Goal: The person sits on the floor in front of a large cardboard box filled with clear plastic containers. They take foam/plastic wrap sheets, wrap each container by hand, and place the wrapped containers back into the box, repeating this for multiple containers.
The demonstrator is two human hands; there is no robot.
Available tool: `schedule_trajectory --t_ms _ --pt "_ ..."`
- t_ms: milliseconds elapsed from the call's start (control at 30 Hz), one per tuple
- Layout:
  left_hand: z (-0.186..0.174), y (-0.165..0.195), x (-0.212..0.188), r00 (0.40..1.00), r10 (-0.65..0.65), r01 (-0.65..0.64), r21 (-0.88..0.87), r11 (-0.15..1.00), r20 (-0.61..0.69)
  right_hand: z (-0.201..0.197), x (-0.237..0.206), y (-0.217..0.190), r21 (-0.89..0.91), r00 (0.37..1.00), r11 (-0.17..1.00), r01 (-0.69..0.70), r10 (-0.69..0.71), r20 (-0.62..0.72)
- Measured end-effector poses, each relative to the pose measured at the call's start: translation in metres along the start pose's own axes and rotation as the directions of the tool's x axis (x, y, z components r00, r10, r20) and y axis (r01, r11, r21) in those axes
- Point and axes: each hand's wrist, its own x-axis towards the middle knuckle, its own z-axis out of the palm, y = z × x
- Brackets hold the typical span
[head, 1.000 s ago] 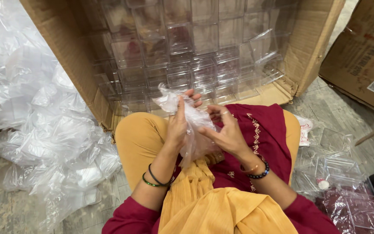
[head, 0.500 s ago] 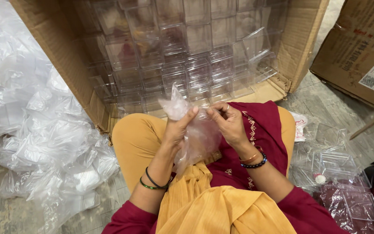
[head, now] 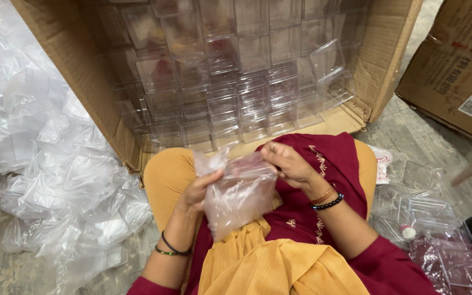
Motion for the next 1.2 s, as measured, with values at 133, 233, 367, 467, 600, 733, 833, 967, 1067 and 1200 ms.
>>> schedule_trajectory --t_ms 133,233,367,467,600,733,833,967,1067,1200 --pt "-0.028 0.050 -0.021 0.900 0.101 -0.133 0.047 0.990 0.424 -0.013 0.023 -0.013 -0.260 0.986 0.961 -0.097 0.129 0.107" --pt "-0.035 0.100 0.018 0.982 0.183 -0.125 0.580 0.805 -0.043 -0.006 0.077 -0.020 -0.674 0.996 0.733 0.089 -0.065 0.061" --pt "-0.025 0.135 0.117 0.639 0.710 -0.194 0.831 0.521 -0.296 0.022 0.159 -0.022 -0.990 0.752 0.104 0.100 -0.659 0.006" --pt "-0.020 0.136 0.148 0.464 0.869 -0.182 0.942 0.281 -0.170 0.039 0.180 -0.017 -0.979 0.813 -0.112 -0.168 -0.578 -0.073" --pt "-0.025 0.131 0.155 0.458 0.862 -0.081 0.956 0.283 -0.217 0.046 0.181 -0.013 -0.997 0.613 -0.076 0.014 -0.787 0.068" --pt "-0.032 0.132 0.151 0.611 0.703 -0.178 0.803 0.569 -0.363 0.046 0.188 -0.008 -0.986 0.555 0.148 0.082 -0.828 -0.078" --pt "-0.030 0.133 0.140 0.700 0.580 -0.226 0.640 0.734 -0.418 0.045 0.187 -0.009 -0.858 0.624 0.492 0.148 -0.720 -0.305" --pt "-0.026 0.122 0.090 0.642 0.712 -0.468 0.591 0.657 -0.284 0.047 0.158 -0.003 -0.309 0.813 0.829 0.466 -0.539 -0.221" --pt "-0.053 0.090 0.011 0.519 0.827 -0.530 0.678 0.509 -0.215 0.086 0.106 0.036 -0.139 0.917 0.947 0.290 -0.317 -0.241" --pt "-0.126 0.021 -0.089 0.393 0.806 -0.448 0.673 0.588 -0.443 0.130 0.052 0.102 -0.150 0.985 0.981 0.120 -0.136 -0.106"
